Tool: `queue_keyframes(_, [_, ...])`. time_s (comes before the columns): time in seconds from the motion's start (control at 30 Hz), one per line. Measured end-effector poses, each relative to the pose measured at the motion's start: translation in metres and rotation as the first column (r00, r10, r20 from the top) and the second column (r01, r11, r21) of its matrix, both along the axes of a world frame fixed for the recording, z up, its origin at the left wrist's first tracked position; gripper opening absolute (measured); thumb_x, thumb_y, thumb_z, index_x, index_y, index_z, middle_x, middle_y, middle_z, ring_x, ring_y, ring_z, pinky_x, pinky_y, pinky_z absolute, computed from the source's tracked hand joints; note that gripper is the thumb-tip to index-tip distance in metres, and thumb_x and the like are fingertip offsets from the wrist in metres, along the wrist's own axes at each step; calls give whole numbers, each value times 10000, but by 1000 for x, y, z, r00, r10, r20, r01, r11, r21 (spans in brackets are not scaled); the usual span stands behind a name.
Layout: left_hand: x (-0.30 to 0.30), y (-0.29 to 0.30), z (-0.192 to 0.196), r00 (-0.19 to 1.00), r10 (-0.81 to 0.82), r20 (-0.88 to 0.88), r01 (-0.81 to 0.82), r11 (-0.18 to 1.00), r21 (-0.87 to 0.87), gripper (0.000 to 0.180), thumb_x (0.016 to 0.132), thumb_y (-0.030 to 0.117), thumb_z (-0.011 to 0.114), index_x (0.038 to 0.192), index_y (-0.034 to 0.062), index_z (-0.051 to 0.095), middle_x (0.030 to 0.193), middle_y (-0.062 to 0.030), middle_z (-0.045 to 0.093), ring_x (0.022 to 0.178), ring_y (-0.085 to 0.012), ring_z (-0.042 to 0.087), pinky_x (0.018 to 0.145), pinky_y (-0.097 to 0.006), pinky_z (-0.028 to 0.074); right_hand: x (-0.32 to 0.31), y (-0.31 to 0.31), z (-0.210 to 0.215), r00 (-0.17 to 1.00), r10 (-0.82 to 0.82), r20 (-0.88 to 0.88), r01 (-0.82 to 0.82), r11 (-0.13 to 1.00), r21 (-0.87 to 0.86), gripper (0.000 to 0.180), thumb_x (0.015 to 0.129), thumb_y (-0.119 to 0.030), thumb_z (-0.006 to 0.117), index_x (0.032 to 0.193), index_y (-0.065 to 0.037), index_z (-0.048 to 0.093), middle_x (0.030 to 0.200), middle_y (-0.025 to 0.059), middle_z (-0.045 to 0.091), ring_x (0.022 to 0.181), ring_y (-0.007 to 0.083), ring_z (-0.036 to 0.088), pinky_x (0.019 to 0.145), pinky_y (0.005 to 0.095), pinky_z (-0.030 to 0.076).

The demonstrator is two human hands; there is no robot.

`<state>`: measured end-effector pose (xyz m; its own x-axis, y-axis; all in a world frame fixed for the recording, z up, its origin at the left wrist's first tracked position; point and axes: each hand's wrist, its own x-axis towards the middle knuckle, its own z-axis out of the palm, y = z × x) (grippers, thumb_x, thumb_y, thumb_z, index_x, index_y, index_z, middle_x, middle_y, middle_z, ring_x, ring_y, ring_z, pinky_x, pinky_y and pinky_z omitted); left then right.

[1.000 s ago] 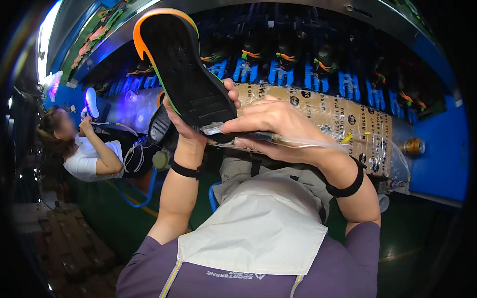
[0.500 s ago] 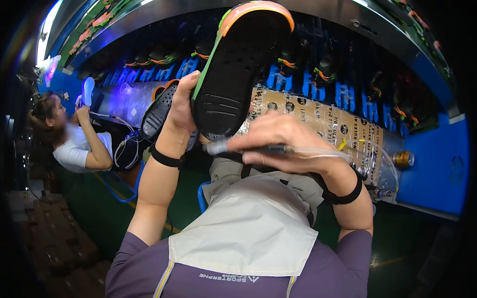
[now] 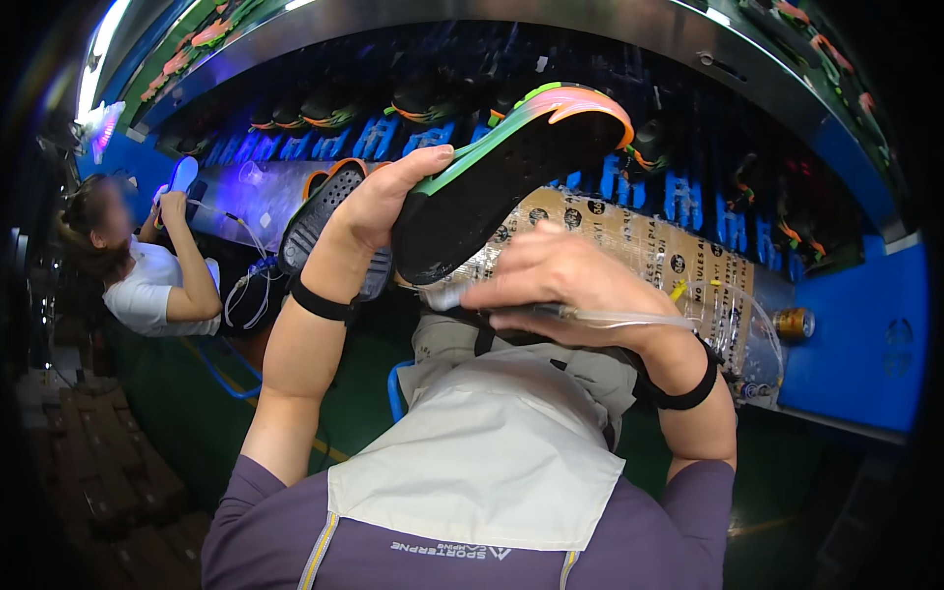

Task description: Apply adhesive to shoe soles and place them on a conveyor belt.

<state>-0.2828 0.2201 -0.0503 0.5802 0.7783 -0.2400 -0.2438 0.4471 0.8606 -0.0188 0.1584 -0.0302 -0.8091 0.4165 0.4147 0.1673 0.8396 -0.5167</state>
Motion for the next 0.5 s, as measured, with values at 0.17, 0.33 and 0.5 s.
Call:
queue_keyframes(0.17, [0,-4,-10,995,52,82,-51,999,-14,453,1062,349,531,1305,-8,669,1142,-122,758,951,-173,752,832,-315,621,4,1,-5,998,56,7,-56,997,-56,353,813,-131,847,1160,-119,782,790,42,604,814,254,582,789,390,447])
queue_keyframes(0.33, [11,-24,-36,926,147,348,-98,983,-155,606,1079,424,346,1405,-20,598,1272,-200,714,1126,-305,725,1003,-440,591,12,10,3,916,-283,-284,242,955,-170,236,901,-108,793,1130,-54,784,1004,119,765,822,224,707,710,335,543])
queue_keyframes(0.5, [36,-51,-53,880,138,455,-52,979,-196,677,1071,463,270,1445,-26,549,1303,-239,689,1129,-380,717,983,-502,600,4,45,-18,624,-628,-465,606,765,-221,289,902,-68,775,1190,-41,751,891,95,689,763,192,637,682,327,510])
